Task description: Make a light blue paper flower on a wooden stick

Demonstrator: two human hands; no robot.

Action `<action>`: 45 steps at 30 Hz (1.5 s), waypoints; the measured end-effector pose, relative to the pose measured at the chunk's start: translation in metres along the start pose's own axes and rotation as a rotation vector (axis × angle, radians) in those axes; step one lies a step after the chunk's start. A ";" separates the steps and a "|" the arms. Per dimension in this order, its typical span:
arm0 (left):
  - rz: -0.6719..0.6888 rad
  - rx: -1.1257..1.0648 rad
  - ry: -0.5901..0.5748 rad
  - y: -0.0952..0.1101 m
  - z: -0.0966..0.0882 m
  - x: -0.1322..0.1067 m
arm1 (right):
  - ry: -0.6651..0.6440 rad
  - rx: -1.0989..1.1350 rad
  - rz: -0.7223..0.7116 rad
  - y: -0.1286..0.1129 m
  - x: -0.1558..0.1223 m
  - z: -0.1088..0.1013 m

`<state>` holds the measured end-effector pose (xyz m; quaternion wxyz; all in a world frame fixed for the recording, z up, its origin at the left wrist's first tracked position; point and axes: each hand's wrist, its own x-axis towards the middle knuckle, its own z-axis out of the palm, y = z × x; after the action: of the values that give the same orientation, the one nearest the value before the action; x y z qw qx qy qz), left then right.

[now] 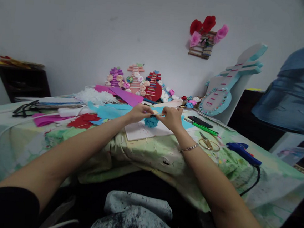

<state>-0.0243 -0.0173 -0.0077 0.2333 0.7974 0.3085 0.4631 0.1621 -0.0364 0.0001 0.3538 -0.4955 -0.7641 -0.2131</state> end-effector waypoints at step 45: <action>-0.059 -0.124 -0.138 0.003 -0.001 -0.003 | 0.033 -0.020 -0.221 -0.008 -0.008 -0.011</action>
<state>-0.0253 -0.0213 -0.0066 0.3163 0.8020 0.2858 0.4184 0.1608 -0.0517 0.0016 0.3355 -0.4081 -0.8061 -0.2666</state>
